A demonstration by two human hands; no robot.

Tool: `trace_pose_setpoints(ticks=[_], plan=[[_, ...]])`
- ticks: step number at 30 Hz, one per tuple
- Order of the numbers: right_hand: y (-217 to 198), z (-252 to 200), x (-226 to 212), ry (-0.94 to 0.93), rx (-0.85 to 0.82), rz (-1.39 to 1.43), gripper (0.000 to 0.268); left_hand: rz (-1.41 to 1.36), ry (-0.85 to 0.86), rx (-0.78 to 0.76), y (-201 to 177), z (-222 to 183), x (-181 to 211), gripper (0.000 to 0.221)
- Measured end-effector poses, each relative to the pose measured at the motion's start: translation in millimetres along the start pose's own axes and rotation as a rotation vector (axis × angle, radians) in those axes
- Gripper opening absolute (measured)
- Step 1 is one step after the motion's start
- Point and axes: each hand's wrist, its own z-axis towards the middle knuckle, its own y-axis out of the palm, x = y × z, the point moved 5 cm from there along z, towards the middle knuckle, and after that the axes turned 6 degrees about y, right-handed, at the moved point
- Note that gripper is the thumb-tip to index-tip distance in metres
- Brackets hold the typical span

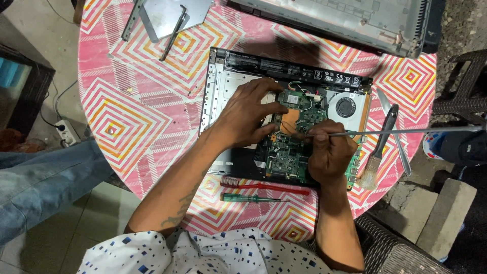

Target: A person is installing or repairing a laptop cooling system by manipulating the fan and screws on the motherboard.

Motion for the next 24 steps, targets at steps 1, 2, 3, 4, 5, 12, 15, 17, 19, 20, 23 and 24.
trace_pose_setpoints(ticks=[1,2,3,4,5,12,15,17,19,20,23,24], plan=[[0.2,0.3,0.5,0.001,-0.003,0.001,0.037,-0.001,-0.003,0.001,-0.1,0.7,-1.0,0.028],[-0.4,-0.2,0.3,-0.008,-0.003,0.001,0.036,-0.001,-0.022,-0.015,1.3,1.1,-2.2,0.028],[-1.1,-0.6,0.2,-0.016,-0.004,0.002,0.035,-0.001,-0.041,-0.031,2.8,1.5,-3.4,0.027],[-0.8,-1.0,0.2,-0.015,-0.007,0.002,0.035,-0.003,-0.044,-0.031,4.9,1.6,-5.5,0.027],[-0.3,-1.4,0.5,-0.01,-0.015,0.013,0.035,-0.001,-0.039,-0.014,6.2,1.7,-7.2,0.028],[4.1,-0.3,-11.4,-0.047,-0.049,-0.05,0.032,0.028,-0.069,-0.054,3.0,6.5,-7.2,0.03],[7.2,-1.3,-10.4,-0.054,-0.067,-0.066,0.033,0.033,-0.052,-0.026,3.2,6.2,-8.1,0.032],[8.8,0.0,-12.7,-0.061,-0.072,-0.06,0.034,0.029,-0.046,-0.005,4.4,4.7,-8.4,0.033],[9.2,1.6,-14.7,-0.069,-0.076,-0.053,0.034,0.026,-0.04,0.018,3.9,3.7,-8.1,0.034],[9.2,2.7,-15.6,-0.069,-0.088,-0.054,0.034,0.027,-0.036,0.019,3.0,3.8,-7.4,0.034],[9.3,0.9,-13.7,-0.062,-0.096,-0.064,0.034,0.017,-0.033,0.024,1.6,3.6,-6.7,0.034],[9.1,-0.7,-12.1,-0.056,-0.092,-0.073,0.034,0.006,-0.034,0.028,1.4,3.5,-6.6,0.034]])
